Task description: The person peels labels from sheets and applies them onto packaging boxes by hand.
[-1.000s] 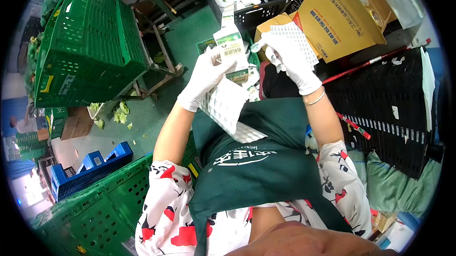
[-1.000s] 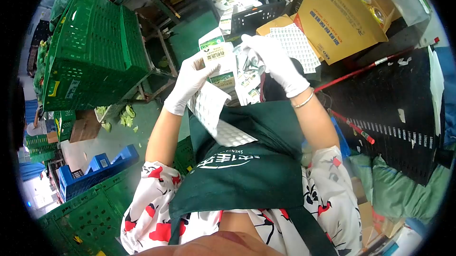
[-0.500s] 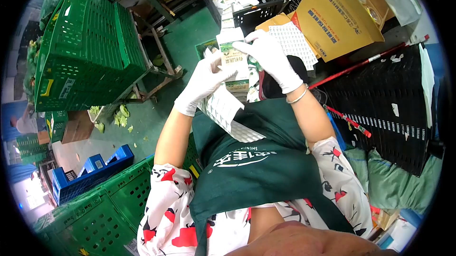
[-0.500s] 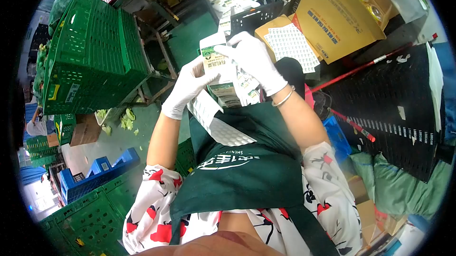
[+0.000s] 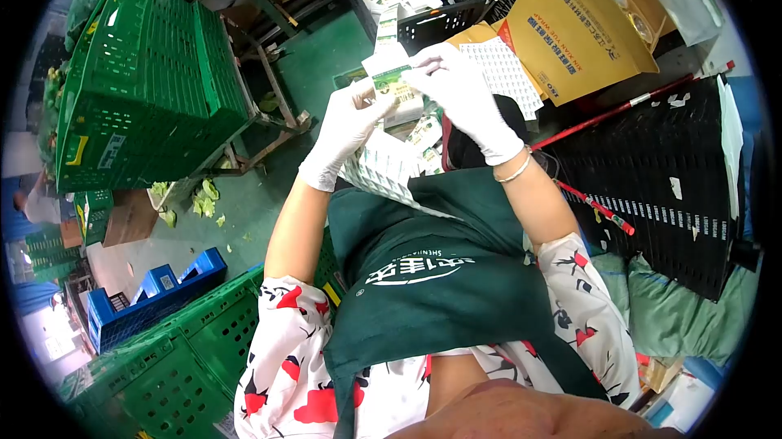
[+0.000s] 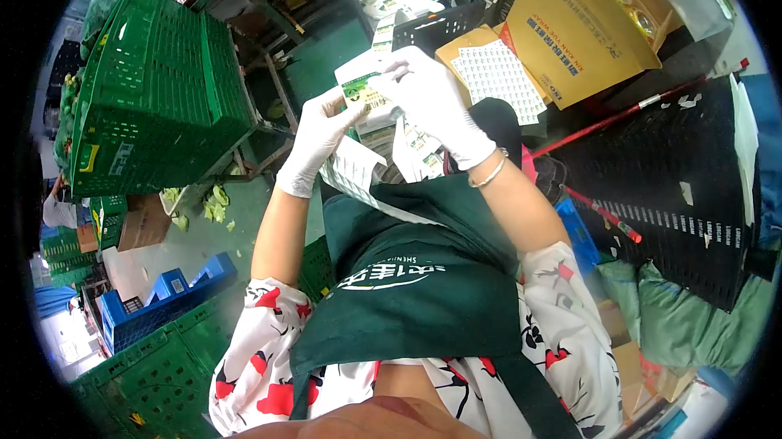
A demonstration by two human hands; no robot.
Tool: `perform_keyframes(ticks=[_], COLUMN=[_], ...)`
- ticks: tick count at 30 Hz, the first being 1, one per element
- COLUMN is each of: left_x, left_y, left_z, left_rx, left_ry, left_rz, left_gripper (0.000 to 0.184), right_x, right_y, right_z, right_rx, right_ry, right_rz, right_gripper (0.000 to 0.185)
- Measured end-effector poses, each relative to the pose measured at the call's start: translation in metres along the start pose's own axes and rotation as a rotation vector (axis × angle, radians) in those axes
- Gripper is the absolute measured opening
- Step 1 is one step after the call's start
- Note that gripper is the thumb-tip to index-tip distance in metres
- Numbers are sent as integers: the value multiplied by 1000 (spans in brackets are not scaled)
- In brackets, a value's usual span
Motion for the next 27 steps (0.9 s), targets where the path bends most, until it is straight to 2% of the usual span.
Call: perform_keyframes(ticks=[1,4,5,8,9,10,12,13,16,17,20,23,26,27], left_x=[0,-1,-2,-5,-6,-3,8,8,7,4,5,4,2,1], left_y=[0,0,1,3,3,4,18,20,14,7,-2,-9,-7,-6], left_z=[-3,1,1,9,12,12,4,4,10,14,5,4,3,3], left_rx=[19,62,58,69,75,-161,-241,-240,-120,-51,-25,30,58,62], left_ry=[2,-13,-1,42,54,90,105,107,109,71,4,19,16,12], left_rz=[-7,-4,3,12,15,54,68,51,62,50,-4,-36,-42,-35], left_gripper=[29,30,30,30,30,29,28,27,27,28,32,34,33,32], right_x=[1,2,3,6,6,3,-7,-6,0,5,11,18,13,9], right_y=[-3,-8,-8,1,1,3,7,9,18,23,20,5,-4,-5], right_z=[0,-4,-1,1,1,-2,-17,-24,-12,-8,-7,8,4,-6], right_rx=[-49,-501,-564,-58,7,-12,-48,-211,-66,73,68,-113,-399,-570], right_ry=[12,53,121,-226,-221,-254,-317,-254,-89,-93,45,116,166,225], right_rz=[-3,151,283,-175,-237,-315,-474,-512,-191,-130,-48,-49,150,284], right_gripper=[27,29,28,26,25,24,22,22,24,28,30,33,35,33])
Point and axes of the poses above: each hand's wrist, its own x-axis towards the middle knuckle, its own y-axis out of the back of the hand, z = x × y, the point moved 2 cm from there along x, towards the middle knuckle, and after that the axes turned 1 degree about -y, right-handed, at the moved point
